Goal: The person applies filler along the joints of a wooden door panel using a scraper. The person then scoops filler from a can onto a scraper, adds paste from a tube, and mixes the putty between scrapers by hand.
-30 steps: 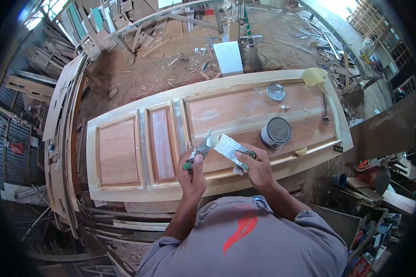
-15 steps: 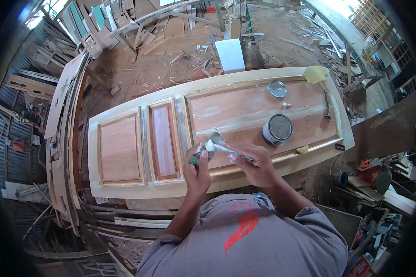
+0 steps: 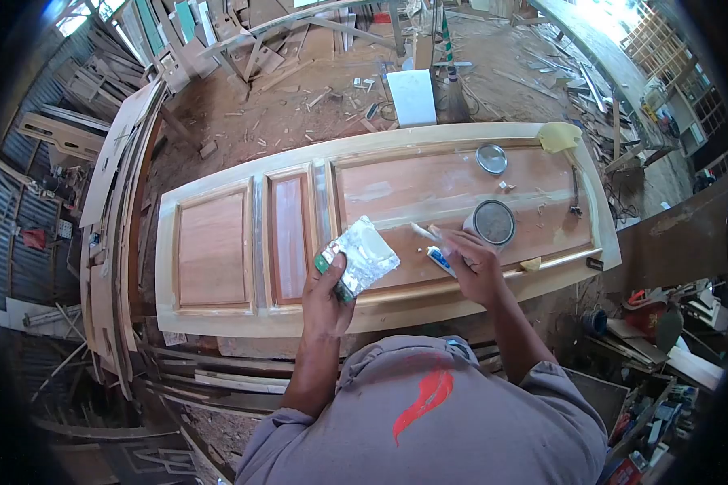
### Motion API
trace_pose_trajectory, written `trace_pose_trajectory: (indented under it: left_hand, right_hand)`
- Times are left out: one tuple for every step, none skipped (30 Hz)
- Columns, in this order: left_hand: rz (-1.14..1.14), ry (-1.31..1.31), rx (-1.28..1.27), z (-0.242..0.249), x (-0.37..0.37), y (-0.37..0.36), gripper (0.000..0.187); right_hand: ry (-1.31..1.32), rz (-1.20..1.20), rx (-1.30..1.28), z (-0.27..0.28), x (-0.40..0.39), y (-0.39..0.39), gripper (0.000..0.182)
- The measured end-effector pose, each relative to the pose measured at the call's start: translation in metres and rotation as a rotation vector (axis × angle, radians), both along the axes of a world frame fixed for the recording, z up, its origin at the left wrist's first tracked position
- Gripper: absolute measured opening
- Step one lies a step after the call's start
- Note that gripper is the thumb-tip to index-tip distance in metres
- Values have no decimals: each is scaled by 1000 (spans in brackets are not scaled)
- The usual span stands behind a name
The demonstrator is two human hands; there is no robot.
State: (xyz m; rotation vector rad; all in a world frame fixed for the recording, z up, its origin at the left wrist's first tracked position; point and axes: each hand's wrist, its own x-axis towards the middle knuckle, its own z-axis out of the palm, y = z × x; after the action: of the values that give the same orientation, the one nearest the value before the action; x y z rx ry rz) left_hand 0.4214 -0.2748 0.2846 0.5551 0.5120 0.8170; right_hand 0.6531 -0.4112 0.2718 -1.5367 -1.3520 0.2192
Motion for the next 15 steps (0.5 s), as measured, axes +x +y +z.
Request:
trace_pose_trajectory:
  left_hand:
    - [-3,-3,3,-2,-1,0,38]
    - [-11,-6,8,-2,-1,0,38]
    - [-36,-27,-21,1,0,-2,38]
    - [-65,-46,-51,6,0,-5,38]
    - [-94,-65,-83,9,0,-9,38]
    - [-132,-65,-114,6,-1,-12,39]
    - [-167,-64,-143,1,-1,-13,40]
    - [-202,-63,-169,-1,-2,-14,41]
    - [-214,-72,-166,3,-3,-17,42]
    - [-225,-83,-163,9,-3,-22,43]
    - [-237,-92,-165,12,-3,-26,44]
    - [-250,-91,-146,13,-5,-28,45]
    - [-260,-91,-125,13,-6,-29,45]
    - [-269,-92,-104,14,-8,-30,45]
    - [-243,-76,-96,12,-11,-31,45]
  right_hand:
    - [175,-59,-22,-3,-11,-4,38]
    - [407,4,-75,-1,-18,-7,37]
    - [639,65,-122,3,-23,-11,36]
    - [872,125,-168,6,-29,-14,36]
    - [1035,147,-123,-1,-35,-13,36]
    - [1146,163,-68,-4,-42,-11,36]
    - [1257,182,-10,-5,-49,-7,35]
    - [1365,205,51,-5,-53,-6,35]
    - [1380,251,68,-3,-54,-8,35]
    - [1392,297,84,0,-55,-10,34]
    - [1406,341,97,2,-55,-14,34]
    - [1392,364,99,-1,-56,-18,34]
    - [1377,388,100,-7,-56,-22,34]
    - [1362,416,100,-10,-57,-24,34]
    - [1253,413,94,-5,-62,-27,34]
